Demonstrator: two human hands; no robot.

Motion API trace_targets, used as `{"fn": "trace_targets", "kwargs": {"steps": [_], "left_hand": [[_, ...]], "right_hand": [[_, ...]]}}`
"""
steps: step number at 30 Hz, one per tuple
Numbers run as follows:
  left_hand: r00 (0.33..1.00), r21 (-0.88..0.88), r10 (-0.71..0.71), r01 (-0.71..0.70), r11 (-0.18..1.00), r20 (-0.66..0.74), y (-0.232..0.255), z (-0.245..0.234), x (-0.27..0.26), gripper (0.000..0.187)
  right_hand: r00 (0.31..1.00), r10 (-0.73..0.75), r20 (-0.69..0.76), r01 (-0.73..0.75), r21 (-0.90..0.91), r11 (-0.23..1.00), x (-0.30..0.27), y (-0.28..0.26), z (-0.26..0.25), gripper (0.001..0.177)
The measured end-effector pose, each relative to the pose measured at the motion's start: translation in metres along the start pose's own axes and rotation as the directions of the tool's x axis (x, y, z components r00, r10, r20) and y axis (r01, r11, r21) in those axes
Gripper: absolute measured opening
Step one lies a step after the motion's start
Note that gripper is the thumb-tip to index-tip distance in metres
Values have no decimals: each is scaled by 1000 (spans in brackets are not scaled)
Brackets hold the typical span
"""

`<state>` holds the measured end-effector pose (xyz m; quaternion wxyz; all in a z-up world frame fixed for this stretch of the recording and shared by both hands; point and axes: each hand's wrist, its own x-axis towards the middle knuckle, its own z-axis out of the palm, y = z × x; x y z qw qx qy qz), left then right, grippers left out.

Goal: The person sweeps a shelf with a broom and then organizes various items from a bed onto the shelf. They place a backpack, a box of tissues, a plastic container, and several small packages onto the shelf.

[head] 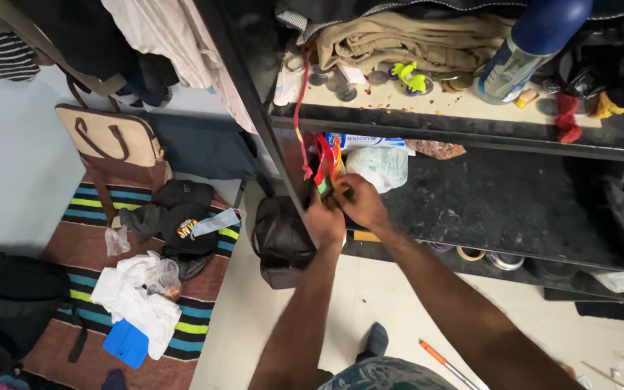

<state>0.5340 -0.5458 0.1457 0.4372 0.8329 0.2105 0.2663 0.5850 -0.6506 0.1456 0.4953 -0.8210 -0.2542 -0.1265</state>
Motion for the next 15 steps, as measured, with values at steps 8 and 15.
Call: {"fn": "trace_targets", "kwargs": {"steps": [8,15], "left_hand": [[998,-19,35,-36,999,-59,-19,-11,-32,54],[994,-39,104,-103,994,40,-35,-50,-29,25]], "right_hand": [[920,207,-333,-259,-120,958,-31,-18,-14,23],[997,-31,-71,29,-18,999,-60,-38,30,14]]}}
